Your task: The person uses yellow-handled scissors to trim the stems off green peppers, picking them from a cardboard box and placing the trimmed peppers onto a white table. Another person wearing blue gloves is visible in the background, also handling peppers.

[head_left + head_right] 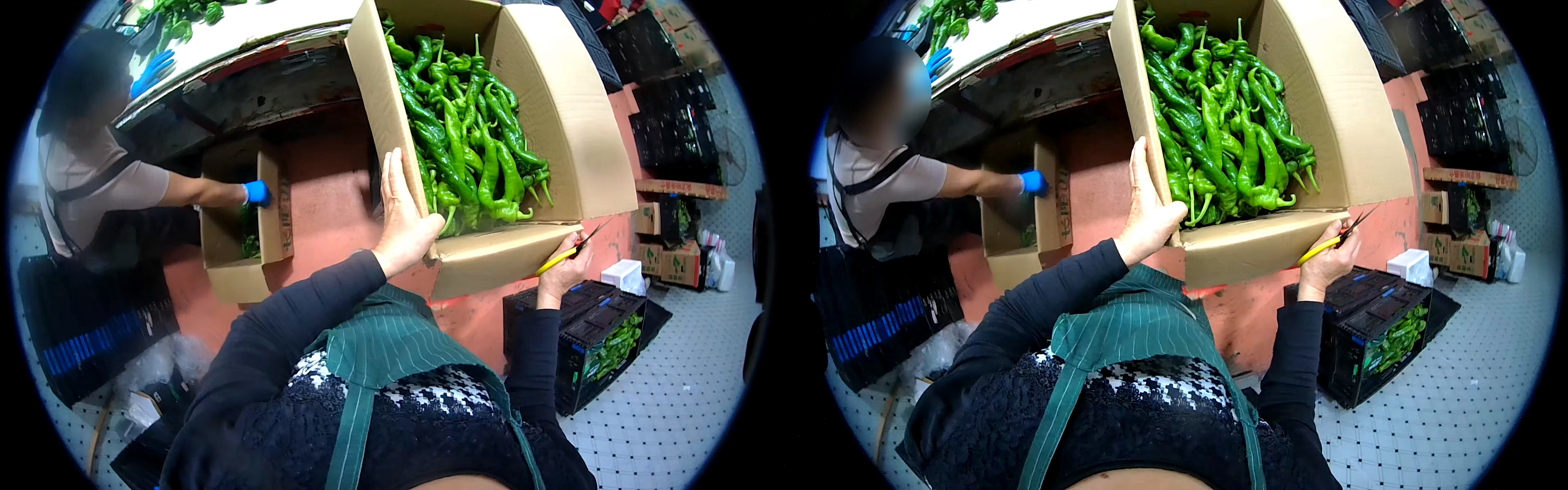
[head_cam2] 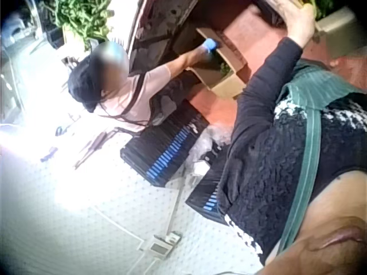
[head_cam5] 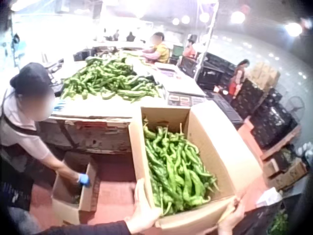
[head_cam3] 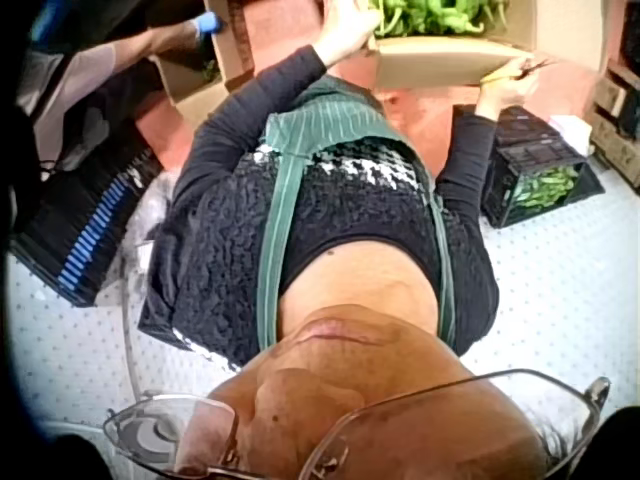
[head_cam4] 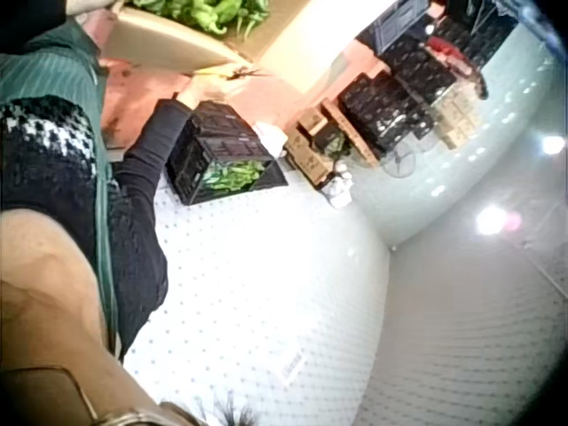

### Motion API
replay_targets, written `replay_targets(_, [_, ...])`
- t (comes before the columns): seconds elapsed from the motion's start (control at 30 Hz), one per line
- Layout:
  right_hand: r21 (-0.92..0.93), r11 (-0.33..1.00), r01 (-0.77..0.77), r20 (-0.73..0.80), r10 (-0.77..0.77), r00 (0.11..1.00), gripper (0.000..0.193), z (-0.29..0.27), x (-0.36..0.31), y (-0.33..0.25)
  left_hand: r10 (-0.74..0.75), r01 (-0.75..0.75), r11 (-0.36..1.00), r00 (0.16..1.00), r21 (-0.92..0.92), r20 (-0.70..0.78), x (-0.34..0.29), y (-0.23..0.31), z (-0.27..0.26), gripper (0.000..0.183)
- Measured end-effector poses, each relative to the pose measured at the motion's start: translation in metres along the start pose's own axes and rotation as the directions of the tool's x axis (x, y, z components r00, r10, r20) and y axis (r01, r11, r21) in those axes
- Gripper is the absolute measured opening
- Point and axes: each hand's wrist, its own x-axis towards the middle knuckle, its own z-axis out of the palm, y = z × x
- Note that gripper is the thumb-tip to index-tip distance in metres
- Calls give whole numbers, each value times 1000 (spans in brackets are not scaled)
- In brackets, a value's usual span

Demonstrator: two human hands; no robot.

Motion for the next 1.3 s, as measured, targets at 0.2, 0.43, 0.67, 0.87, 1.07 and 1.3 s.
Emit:
replay_targets(0.2, [70,996,57,114,-65,991,28,-12,20,9,-56,56,993,998,-108,0,1,-1,-1,100])
replay_targets(0.43, [70,928,366,-16,-366,930,26,-13,137,43,-115,107,963,993,-249,-17,-5,18,-6,101])
replay_targets(0.67, [338,934,113,410,-255,876,33,42,201,73,-194,200,980,952,2,-236,-13,24,1,91])
replay_targets(0.87, [277,961,-14,637,-173,751,48,73,188,98,-215,272,957,901,104,-377,-54,28,30,76])
replay_targets(1.07, [355,925,-137,606,-115,787,42,105,158,106,-201,261,963,868,73,-454,-48,15,35,72])
replay_targets(1.3, [511,792,-334,690,-146,709,34,146,111,120,-250,285,959,853,7,-457,-50,18,36,71])
